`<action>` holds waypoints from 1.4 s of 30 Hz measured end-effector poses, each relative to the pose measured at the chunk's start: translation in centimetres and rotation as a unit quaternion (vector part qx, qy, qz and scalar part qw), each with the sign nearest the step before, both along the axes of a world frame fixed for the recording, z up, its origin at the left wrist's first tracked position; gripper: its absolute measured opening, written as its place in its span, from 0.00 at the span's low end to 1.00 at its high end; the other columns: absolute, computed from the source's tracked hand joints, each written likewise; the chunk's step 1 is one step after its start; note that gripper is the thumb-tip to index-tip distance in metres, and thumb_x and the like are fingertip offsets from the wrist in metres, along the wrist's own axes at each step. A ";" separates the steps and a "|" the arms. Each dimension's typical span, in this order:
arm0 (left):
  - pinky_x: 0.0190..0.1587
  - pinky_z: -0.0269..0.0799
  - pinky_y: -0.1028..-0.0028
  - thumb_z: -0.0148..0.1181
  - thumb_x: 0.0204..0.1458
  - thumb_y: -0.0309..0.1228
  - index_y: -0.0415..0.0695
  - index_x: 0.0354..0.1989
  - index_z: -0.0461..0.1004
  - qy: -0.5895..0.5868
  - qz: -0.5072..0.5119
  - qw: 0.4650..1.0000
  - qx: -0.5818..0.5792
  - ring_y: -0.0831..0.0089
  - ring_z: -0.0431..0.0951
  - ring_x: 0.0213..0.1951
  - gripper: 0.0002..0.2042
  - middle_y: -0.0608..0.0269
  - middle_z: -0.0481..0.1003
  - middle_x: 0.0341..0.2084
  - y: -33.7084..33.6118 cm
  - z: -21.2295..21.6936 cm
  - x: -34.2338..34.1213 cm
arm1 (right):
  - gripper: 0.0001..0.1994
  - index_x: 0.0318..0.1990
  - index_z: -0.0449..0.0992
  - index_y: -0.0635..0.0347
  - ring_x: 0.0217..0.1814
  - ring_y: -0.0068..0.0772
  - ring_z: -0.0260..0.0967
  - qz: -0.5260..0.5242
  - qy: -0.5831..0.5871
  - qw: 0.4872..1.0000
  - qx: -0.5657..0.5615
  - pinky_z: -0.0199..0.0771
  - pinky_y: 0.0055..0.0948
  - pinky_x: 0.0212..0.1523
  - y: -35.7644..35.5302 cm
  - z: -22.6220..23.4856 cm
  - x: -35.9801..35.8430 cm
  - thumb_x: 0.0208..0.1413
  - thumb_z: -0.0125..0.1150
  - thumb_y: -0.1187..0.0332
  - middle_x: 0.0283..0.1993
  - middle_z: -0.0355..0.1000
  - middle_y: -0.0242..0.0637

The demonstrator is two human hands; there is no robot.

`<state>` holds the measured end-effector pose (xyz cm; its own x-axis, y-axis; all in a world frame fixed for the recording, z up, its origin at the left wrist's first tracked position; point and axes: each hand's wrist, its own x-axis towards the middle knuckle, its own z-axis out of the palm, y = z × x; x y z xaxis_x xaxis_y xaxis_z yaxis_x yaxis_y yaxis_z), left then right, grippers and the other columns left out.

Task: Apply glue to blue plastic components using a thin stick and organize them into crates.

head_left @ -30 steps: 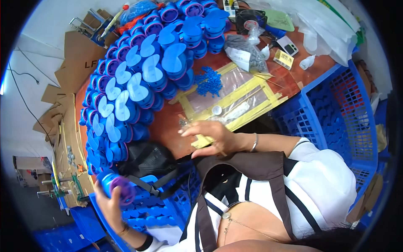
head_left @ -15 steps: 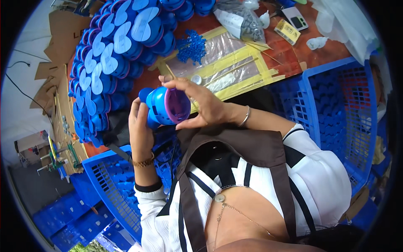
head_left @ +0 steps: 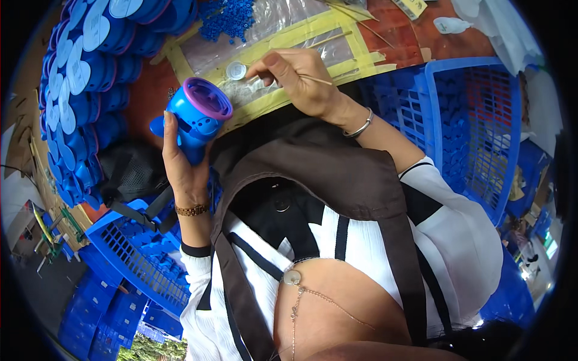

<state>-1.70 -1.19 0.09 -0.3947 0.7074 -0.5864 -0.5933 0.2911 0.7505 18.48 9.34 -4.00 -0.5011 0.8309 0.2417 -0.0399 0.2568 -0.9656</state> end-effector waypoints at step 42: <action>0.50 0.72 0.57 0.54 0.55 0.49 0.45 0.57 0.62 -0.031 -0.025 0.999 0.005 0.62 0.74 0.50 0.27 0.56 0.70 0.51 0.8 0.8 1.1 | 0.10 0.33 0.76 0.66 0.27 0.35 0.71 0.053 0.075 0.987 0.134 0.69 0.27 0.28 -1.2 0.6 -1.7 0.58 0.57 0.67 0.28 0.73 0.42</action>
